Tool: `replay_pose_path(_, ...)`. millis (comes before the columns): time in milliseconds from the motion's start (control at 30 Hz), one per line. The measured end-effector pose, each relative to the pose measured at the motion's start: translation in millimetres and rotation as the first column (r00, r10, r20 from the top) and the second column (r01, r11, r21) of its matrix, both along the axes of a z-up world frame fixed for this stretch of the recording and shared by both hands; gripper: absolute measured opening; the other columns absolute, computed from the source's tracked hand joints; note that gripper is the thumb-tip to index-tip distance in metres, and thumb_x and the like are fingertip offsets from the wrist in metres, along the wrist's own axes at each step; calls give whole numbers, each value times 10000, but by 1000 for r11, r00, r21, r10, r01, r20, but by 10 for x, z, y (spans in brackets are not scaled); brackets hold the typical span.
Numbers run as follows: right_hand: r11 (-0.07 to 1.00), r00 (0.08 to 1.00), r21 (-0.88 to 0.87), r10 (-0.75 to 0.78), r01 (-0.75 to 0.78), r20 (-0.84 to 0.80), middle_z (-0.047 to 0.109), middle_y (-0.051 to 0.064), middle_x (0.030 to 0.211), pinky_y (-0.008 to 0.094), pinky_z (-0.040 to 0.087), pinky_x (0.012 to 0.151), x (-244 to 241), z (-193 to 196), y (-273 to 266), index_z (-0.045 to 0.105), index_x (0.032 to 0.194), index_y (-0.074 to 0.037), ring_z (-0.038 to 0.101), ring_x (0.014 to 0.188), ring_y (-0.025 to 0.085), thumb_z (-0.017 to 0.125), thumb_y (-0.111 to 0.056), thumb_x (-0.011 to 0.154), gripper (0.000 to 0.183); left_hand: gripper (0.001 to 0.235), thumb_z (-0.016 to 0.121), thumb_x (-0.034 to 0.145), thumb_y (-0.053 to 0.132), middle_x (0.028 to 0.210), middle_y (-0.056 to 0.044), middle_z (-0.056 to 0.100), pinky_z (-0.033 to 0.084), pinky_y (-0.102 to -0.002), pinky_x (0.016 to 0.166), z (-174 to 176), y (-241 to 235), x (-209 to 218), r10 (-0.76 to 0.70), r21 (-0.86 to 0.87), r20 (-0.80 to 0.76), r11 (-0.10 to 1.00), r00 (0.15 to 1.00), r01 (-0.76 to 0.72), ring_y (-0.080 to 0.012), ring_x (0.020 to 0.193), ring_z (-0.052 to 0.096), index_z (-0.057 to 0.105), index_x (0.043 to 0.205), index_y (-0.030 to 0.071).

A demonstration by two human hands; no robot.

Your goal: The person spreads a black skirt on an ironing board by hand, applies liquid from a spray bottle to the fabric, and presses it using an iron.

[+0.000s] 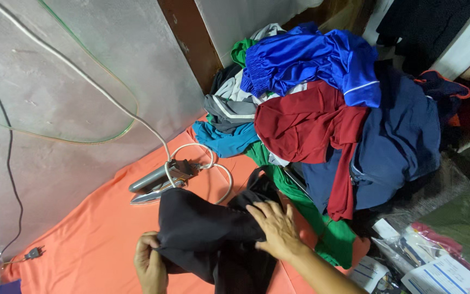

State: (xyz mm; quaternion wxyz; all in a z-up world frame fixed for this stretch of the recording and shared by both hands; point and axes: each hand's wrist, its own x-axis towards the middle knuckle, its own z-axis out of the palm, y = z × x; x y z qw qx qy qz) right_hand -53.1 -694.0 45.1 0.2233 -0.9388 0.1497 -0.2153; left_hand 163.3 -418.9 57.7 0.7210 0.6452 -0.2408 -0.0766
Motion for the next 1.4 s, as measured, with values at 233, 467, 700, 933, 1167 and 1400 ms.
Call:
replay_pose_path(233, 884, 911, 428, -320, 188, 261, 667, 150, 1031, 404, 506, 909, 10, 106, -472, 666, 1030, -20, 650, 1026, 362, 571, 140, 618, 452, 187, 440, 853, -133, 1008, -49, 508, 396, -232, 867, 69, -668, -504, -155, 51, -38, 986, 987, 156, -128, 912, 489, 480, 871, 48)
replay_pose_path(467, 939, 711, 287, -332, 188, 620, 598, 121, 1030, 364, 502, 891, -454, 1513, -438, 680, 989, -53, 623, 994, 309, 677, 23, 766, 236, 53, 550, 966, 17, 902, -57, 567, 453, -294, 756, 488, -1382, -691, -219, 216, 45, 955, 975, 204, -134, 807, 507, 589, 1001, 27)
replay_pose_path(700, 895, 925, 288, 262, -340, 277, 560, 166, 1115, 421, 483, 977, -764, 1163, 112, 640, 1035, -29, 581, 1133, 390, 669, 66, 607, 440, 455, 704, 871, 153, 1059, -44, 664, 521, -308, 854, 473, -2077, -953, -403, 304, -280, 824, 871, 479, -136, 960, 643, 581, 1300, 65)
replay_pose_path(933, 682, 846, 704, -483, 200, 227, 631, 82, 1072, 329, 592, 756, -845, 845, 43, 649, 1111, -91, 678, 856, 253, 816, -195, 787, 380, 300, 743, 946, 150, 1050, -17, 735, 538, -269, 870, -149, -1922, -1212, -567, 135, -435, 727, 699, 673, -90, 961, 664, 673, 1187, -14)
replay_pose_path(1167, 611, 959, 771, -283, 179, 1, 739, 84, 1226, 353, 565, 923, -861, 619, -339, 690, 1304, -147, 728, 1075, 265, 810, -235, 828, 499, 236, 684, 1032, 137, 1031, -13, 710, 510, -283, 818, -48, -1626, -1138, -573, -230, -595, 794, 564, 563, -116, 918, 636, 686, 1221, -5)
replay_pose_path(1400, 963, 989, 238, -139, 125, 43, 470, 182, 1527, 484, 411, 1057, -810, 567, -594, 316, 1503, -121, 489, 1329, 396, 915, -138, 554, 1123, 251, 654, 995, 125, 1048, -56, 706, 528, -306, 825, 654, -949, -761, -464, -284, -502, 885, 729, 368, -153, 932, 657, 647, 1207, -10)
